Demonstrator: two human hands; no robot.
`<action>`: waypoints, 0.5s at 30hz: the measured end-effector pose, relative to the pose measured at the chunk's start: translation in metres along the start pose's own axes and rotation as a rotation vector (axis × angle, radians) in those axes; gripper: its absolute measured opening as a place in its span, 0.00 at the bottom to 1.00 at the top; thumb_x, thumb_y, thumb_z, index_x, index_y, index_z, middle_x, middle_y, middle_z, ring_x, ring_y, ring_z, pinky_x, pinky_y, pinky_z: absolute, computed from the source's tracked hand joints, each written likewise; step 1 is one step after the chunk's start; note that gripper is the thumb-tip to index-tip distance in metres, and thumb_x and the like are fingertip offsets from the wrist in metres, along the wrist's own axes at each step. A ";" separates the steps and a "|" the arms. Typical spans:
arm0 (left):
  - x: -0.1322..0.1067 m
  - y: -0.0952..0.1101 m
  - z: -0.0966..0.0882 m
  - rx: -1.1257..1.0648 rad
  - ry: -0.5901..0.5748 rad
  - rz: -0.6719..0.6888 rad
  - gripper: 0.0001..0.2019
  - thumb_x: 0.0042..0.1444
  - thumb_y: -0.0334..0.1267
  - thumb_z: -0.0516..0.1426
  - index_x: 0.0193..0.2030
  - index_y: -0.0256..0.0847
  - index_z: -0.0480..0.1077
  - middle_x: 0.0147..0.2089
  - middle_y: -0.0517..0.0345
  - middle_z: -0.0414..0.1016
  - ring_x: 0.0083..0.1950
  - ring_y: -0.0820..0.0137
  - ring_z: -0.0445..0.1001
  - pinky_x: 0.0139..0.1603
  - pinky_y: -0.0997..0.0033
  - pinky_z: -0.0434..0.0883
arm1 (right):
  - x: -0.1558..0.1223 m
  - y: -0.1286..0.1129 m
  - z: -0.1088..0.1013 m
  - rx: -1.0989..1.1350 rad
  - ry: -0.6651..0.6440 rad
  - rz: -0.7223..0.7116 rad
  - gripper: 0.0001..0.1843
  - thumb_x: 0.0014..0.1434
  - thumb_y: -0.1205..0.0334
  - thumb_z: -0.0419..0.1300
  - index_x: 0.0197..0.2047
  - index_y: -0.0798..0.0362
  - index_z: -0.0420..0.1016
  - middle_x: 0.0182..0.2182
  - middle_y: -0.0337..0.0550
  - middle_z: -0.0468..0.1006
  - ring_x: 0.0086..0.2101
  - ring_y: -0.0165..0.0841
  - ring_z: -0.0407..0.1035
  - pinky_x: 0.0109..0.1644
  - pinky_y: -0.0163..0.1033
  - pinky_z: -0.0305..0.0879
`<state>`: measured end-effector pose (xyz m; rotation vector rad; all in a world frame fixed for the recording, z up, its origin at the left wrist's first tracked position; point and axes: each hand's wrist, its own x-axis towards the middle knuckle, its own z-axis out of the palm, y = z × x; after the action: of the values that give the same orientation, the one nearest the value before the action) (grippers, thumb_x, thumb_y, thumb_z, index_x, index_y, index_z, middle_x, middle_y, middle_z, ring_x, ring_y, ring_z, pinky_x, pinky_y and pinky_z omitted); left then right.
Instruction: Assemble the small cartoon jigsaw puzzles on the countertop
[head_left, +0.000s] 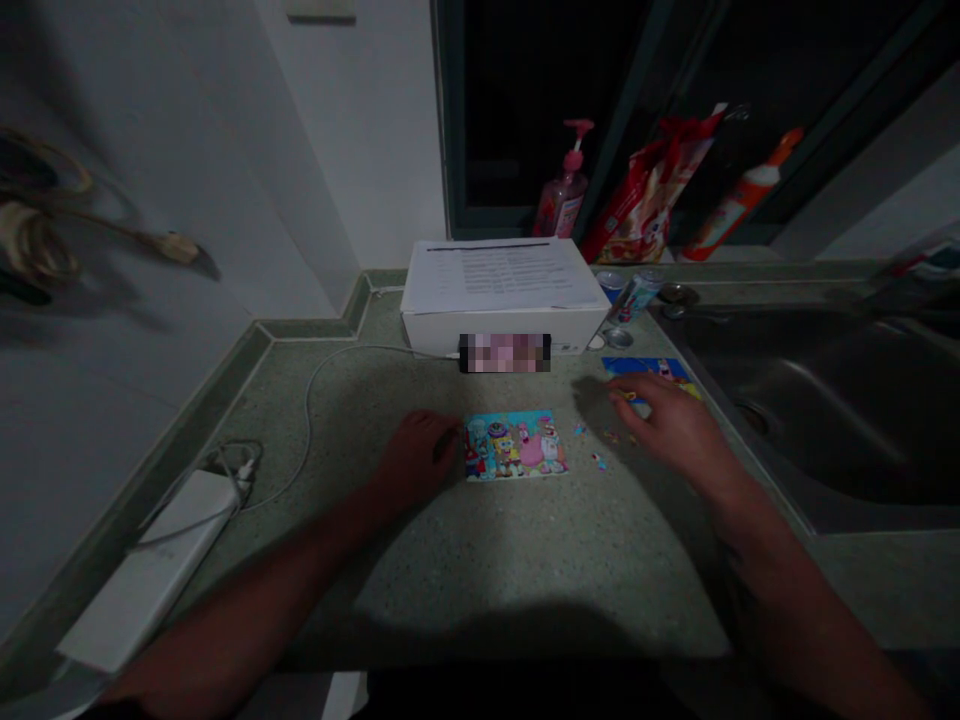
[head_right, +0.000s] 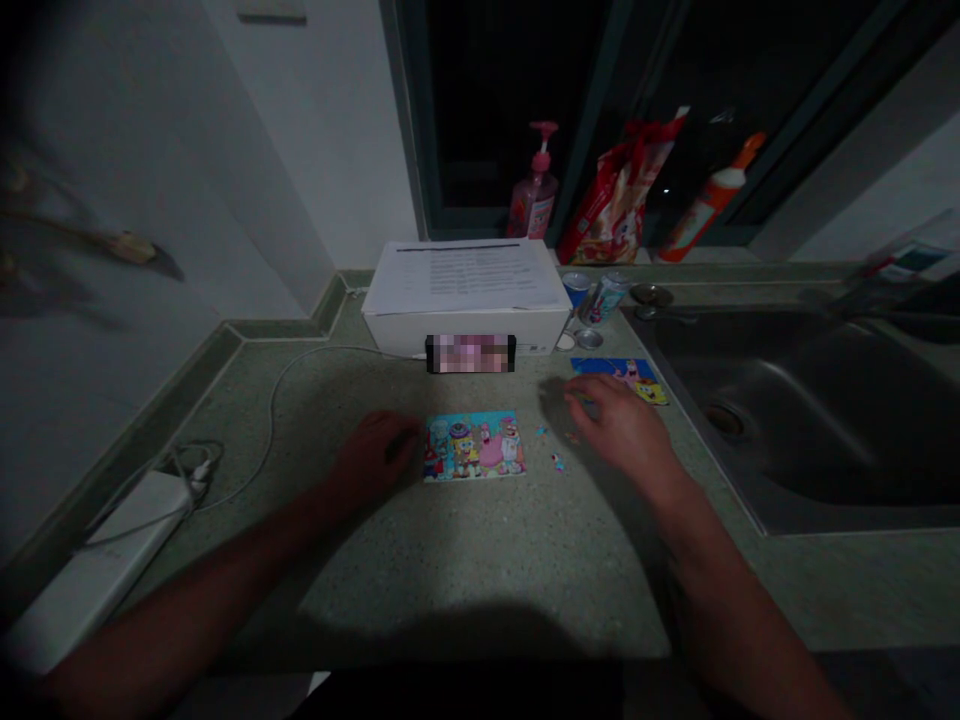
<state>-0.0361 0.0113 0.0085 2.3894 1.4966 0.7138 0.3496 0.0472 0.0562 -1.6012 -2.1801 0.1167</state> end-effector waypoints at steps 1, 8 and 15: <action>0.000 0.001 0.000 -0.001 -0.008 0.001 0.12 0.69 0.30 0.57 0.53 0.45 0.79 0.47 0.52 0.86 0.52 0.57 0.82 0.59 0.47 0.79 | -0.001 0.005 -0.003 -0.016 -0.021 0.032 0.16 0.75 0.55 0.54 0.52 0.47 0.83 0.53 0.52 0.86 0.53 0.52 0.81 0.61 0.59 0.75; 0.001 0.003 -0.002 -0.046 -0.003 0.008 0.14 0.66 0.29 0.58 0.52 0.50 0.80 0.47 0.52 0.86 0.50 0.56 0.83 0.58 0.44 0.80 | -0.001 0.021 -0.009 -0.159 -0.205 0.185 0.20 0.75 0.56 0.53 0.55 0.54 0.85 0.54 0.58 0.87 0.50 0.53 0.83 0.53 0.53 0.78; 0.000 -0.002 0.002 -0.073 0.015 0.022 0.13 0.67 0.29 0.57 0.52 0.48 0.79 0.47 0.51 0.86 0.51 0.54 0.83 0.58 0.42 0.79 | 0.001 0.019 -0.009 -0.155 -0.407 0.200 0.18 0.73 0.63 0.54 0.49 0.54 0.87 0.50 0.58 0.89 0.46 0.50 0.83 0.52 0.48 0.75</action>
<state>-0.0365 0.0123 0.0055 2.3551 1.4270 0.7792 0.3700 0.0530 0.0589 -2.0299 -2.3632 0.3718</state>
